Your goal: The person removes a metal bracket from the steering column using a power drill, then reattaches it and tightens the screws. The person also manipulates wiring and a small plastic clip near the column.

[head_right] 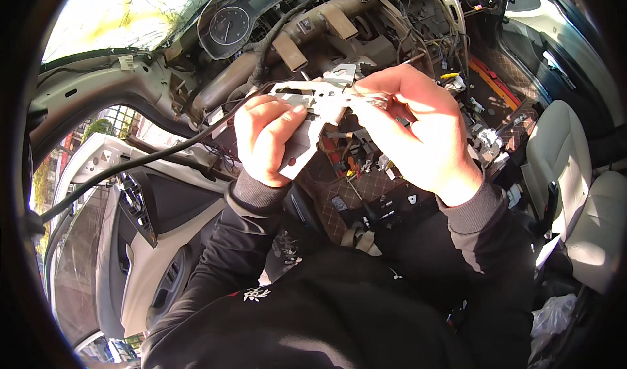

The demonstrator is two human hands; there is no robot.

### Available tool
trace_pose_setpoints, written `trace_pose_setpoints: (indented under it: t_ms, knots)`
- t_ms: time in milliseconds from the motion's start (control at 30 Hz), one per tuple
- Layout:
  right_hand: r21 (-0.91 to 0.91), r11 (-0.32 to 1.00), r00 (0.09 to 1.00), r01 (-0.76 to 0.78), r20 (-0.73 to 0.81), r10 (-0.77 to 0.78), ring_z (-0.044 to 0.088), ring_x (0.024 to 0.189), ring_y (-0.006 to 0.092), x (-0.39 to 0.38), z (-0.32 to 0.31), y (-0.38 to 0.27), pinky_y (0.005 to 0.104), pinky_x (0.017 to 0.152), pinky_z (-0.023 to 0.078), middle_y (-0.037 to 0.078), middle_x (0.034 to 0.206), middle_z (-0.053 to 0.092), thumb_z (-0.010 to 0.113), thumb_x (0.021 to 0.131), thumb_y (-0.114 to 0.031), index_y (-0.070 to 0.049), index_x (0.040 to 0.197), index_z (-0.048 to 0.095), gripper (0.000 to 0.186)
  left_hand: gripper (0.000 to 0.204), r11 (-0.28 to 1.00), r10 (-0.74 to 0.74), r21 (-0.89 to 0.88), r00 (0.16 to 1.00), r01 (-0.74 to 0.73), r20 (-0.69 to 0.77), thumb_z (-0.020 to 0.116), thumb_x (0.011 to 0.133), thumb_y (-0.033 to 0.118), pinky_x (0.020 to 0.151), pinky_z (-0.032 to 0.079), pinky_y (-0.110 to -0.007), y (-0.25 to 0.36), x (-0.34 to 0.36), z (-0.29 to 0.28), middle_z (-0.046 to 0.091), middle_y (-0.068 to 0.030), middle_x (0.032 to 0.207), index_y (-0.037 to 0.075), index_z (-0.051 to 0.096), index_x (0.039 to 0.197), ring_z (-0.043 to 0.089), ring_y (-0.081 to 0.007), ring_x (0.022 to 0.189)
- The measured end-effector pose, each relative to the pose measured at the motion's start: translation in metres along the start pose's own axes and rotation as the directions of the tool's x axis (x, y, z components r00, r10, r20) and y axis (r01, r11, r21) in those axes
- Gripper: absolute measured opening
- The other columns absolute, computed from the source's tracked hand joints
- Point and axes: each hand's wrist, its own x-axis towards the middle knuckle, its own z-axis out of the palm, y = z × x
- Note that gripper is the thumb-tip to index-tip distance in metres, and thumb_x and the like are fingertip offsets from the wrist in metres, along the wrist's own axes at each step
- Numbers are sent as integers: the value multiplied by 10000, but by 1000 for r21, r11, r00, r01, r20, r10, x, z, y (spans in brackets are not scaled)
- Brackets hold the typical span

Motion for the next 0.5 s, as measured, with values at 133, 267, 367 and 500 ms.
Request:
trace_pose_setpoints:
  t_ms: [133, 267, 367, 500]
  knots:
    - [-63, 986, 987, 152, -45, -155, 761, 981, 169, -10, 8, 5, 294, 859, 621, 124, 1159, 732, 695, 1053, 45, 68, 1303, 690, 251, 477, 996, 77, -40, 997, -78, -14, 941, 767, 164, 931, 557, -509, 2, 1, 1, 717, -102, 1103, 78, 694, 1166, 708, -324, 977]
    - [-121, 926, 925, 357, -94, -369, 791, 971, 203, -11, 15, 12, 294, 823, 633, 155, 1148, 758, 716, 1039, 33, 66, 1285, 707, 248, 466, 996, 79, -31, 997, -79, -5, 936, 767, 151, 1051, 519, -570, 7, 2, 0, 724, -97, 1105, 93, 692, 1160, 714, -318, 985]
    - [-84, 963, 964, 254, -53, -259, 800, 993, 226, -12, 10, 13, 307, 840, 639, 167, 1166, 753, 727, 1040, 25, 68, 1306, 700, 271, 476, 998, 60, -37, 998, -60, -1, 932, 763, 144, 1106, 490, -603, 8, 2, 0, 725, -95, 1097, 96, 695, 1173, 717, -311, 989]
    - [-112, 969, 971, 220, -68, -228, 785, 1025, 202, -17, 6, 11, 309, 881, 630, 153, 1171, 746, 730, 1051, 15, 80, 1306, 695, 266, 483, 997, 45, -58, 999, -45, -13, 937, 751, 142, 1098, 501, -590, 6, -1, 1, 723, -97, 1090, 91, 690, 1163, 715, -314, 996]
